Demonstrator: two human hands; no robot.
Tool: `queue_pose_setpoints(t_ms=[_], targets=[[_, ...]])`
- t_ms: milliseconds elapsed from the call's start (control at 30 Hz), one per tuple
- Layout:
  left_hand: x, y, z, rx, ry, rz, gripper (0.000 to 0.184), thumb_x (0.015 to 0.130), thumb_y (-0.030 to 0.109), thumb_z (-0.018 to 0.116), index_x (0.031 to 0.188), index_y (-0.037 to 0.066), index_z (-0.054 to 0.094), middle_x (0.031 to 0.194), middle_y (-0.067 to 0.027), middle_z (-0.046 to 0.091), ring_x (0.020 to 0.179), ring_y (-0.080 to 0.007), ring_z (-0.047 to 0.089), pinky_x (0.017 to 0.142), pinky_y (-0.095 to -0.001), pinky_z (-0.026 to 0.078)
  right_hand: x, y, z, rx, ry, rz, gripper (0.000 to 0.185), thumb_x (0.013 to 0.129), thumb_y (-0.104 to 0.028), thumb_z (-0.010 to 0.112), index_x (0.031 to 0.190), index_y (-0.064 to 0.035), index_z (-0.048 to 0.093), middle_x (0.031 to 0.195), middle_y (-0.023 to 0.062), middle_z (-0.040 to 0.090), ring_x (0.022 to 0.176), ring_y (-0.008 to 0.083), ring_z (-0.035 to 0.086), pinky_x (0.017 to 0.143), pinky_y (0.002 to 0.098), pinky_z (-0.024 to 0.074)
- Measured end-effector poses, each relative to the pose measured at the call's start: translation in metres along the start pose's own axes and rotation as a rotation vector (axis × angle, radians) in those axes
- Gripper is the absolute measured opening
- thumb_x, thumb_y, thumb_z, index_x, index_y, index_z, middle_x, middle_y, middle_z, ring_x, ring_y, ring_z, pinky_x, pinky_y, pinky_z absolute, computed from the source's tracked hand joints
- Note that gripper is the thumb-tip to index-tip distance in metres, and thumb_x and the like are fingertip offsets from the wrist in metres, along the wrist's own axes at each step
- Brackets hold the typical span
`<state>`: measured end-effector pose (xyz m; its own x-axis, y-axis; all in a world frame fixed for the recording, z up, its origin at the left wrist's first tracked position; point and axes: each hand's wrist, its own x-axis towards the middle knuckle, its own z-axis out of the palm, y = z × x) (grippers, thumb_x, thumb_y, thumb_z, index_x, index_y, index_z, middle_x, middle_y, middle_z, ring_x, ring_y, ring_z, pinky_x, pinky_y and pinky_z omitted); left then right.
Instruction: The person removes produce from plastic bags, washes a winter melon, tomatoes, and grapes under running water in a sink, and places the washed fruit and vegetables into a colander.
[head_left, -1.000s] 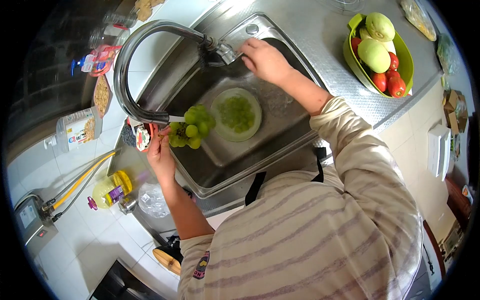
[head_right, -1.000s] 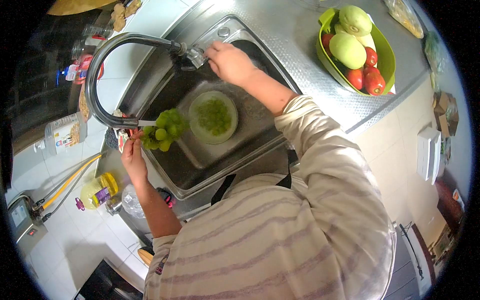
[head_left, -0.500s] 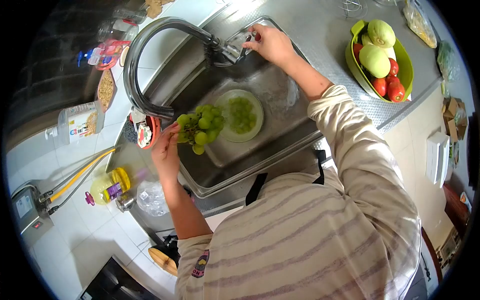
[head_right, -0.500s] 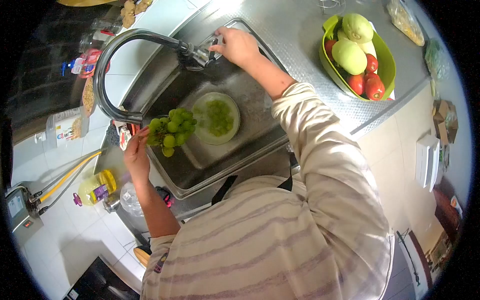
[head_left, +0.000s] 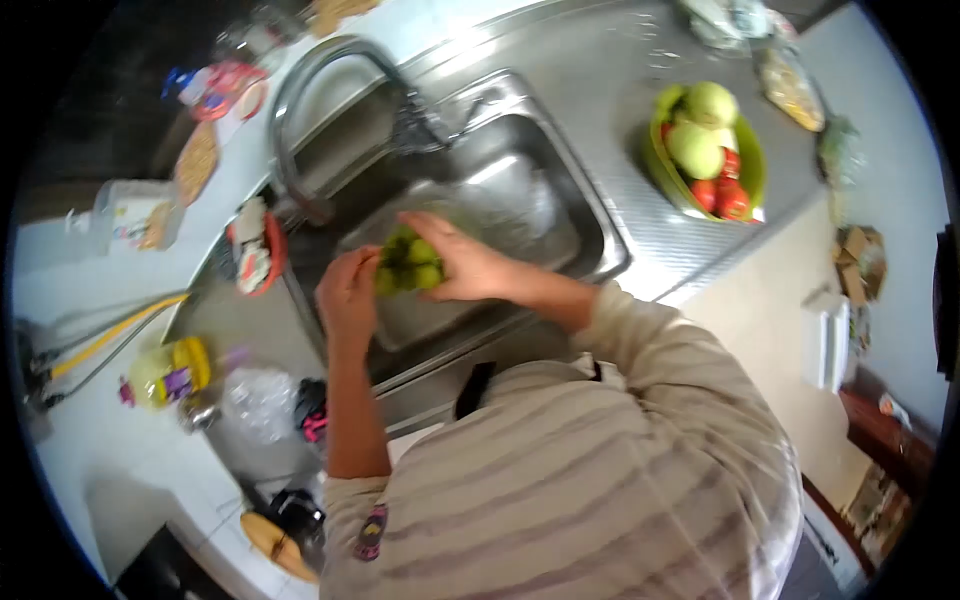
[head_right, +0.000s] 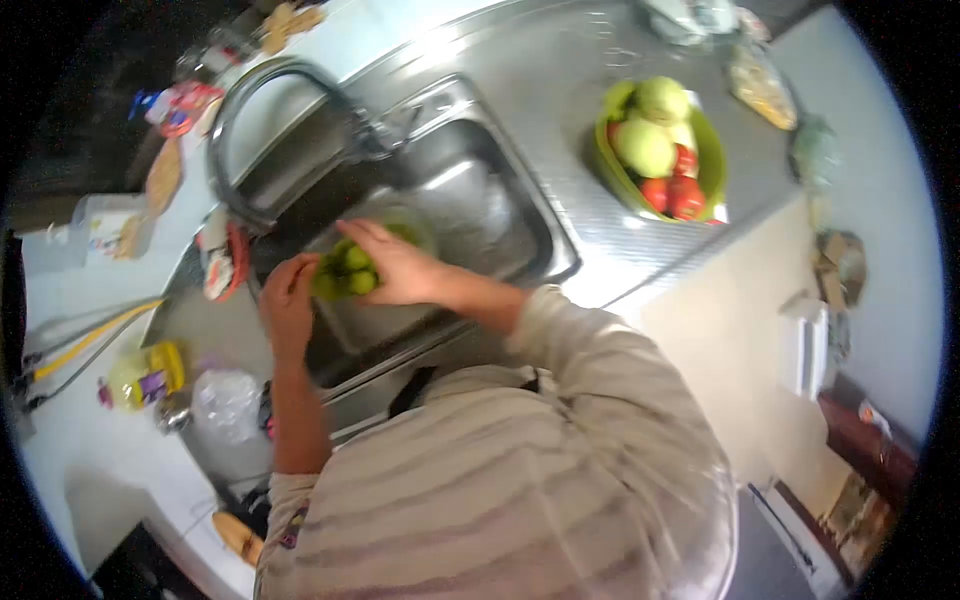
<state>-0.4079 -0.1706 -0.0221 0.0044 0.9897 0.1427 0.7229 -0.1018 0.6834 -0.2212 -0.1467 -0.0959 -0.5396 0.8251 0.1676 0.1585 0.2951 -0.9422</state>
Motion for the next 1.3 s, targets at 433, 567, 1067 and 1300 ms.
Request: queue_pose_setpoints(t_ms=[433,567,1067,1300], targets=[[-0.017,0.017,-0.003,-0.065,-0.019,0.127,0.013,0.086,0.009,0.057,0.092,-0.001,0.064,0.085,-0.0102,0.065,0.077,-0.0179,0.061,0.07,-0.0279,0.047,-0.041,-0.001,0.007,-0.113,-0.023,0.027,0.109,0.064,-0.024,0.076,0.144,-0.0091,0.004,0.141,0.0262,0.021,0.129,0.0395,0.029,0.106,0.038,0.0293],[-0.006,0.051,-0.007,-0.03,0.029,0.343,0.01,0.085,0.006,0.058,0.089,-0.001,0.062,0.08,-0.0131,0.062,0.071,-0.0235,0.061,0.066,-0.0292,0.047,-0.073,0.018,-0.001,-0.033,0.04,0.189,0.11,0.067,-0.023,0.077,0.145,-0.0098,0.0,0.143,0.0249,0.02,0.131,0.0365,0.026,0.107,0.0367,0.0258],[0.056,0.317,0.065,-0.374,-0.07,0.472,0.016,0.082,0.009,0.061,0.09,-0.004,0.064,0.069,-0.0084,0.062,0.061,-0.0101,0.055,0.059,-0.0248,0.044,-0.143,-0.06,-0.207,0.09,0.525,-0.063,0.116,0.06,-0.031,0.084,0.141,0.0027,0.009,0.14,0.022,0.028,0.133,0.0295,0.026,0.109,0.0368,0.0226],[0.082,0.412,0.161,-0.721,-0.28,0.31,0.019,0.088,0.014,0.059,0.097,-0.002,0.063,0.087,-0.0037,0.064,0.079,-0.0096,0.058,0.072,-0.0217,0.045,-0.225,-0.063,-0.341,0.032,0.692,-0.1,0.105,0.064,-0.016,0.081,0.142,-0.0047,0.013,0.136,0.0162,0.038,0.126,0.0243,0.038,0.105,0.0355,0.0308]])
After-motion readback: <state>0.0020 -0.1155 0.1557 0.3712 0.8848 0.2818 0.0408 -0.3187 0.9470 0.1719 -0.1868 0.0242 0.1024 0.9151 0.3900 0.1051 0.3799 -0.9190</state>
